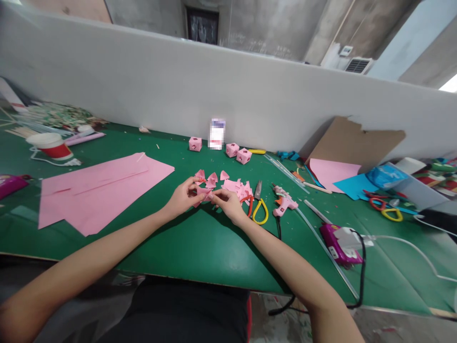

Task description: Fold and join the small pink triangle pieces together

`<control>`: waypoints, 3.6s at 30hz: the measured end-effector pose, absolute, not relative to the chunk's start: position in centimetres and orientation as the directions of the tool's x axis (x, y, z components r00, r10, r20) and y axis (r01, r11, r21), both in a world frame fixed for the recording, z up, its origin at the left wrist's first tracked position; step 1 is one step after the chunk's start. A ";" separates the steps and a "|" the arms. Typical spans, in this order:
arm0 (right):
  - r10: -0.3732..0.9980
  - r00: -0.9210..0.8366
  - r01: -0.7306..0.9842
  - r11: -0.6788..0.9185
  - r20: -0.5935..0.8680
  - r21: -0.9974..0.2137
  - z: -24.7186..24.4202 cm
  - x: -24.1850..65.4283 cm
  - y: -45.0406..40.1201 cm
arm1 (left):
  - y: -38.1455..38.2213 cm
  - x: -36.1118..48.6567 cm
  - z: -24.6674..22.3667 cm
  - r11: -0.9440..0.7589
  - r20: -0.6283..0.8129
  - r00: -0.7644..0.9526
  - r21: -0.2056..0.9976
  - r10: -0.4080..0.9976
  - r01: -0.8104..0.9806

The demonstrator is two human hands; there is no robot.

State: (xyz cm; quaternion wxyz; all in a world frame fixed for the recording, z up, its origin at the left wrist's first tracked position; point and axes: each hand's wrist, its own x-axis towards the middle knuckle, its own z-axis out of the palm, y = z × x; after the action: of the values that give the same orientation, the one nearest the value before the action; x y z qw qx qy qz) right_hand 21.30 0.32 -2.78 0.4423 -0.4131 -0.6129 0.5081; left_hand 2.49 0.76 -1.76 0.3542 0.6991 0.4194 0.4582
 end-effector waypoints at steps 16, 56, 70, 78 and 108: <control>0.958 -0.254 0.059 0.151 0.131 -0.987 -3.0 21.3 0.4 | 0.9 2.5 -1.9 -0.390 0.349 0.207 0.898 0.914 0.206; 0.949 -0.289 0.102 0.160 0.124 -0.982 -3.1 21.4 0.4 | 0.8 2.6 -1.4 -0.330 0.296 0.198 0.930 0.934 0.165; 0.952 -0.281 0.098 0.151 0.119 -0.984 -3.1 21.6 0.5 | 1.1 2.3 -1.6 -0.297 0.258 0.237 0.944 0.937 0.146; 0.958 -0.262 0.091 0.142 0.114 -0.986 -2.9 21.5 0.4 | 1.0 2.2 -1.6 -0.283 0.243 0.243 0.947 0.939 0.149; 0.961 -0.244 0.106 0.159 0.130 -0.982 -2.9 21.3 0.3 | 1.0 2.4 -1.7 -0.344 0.300 0.216 0.916 0.929 0.206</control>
State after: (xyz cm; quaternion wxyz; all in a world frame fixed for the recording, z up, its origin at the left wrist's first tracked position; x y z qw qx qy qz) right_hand 21.30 0.34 -2.93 0.4402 -0.4294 -0.6212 0.4857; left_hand 2.43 0.96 -1.68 0.3895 0.6756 0.4201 0.4640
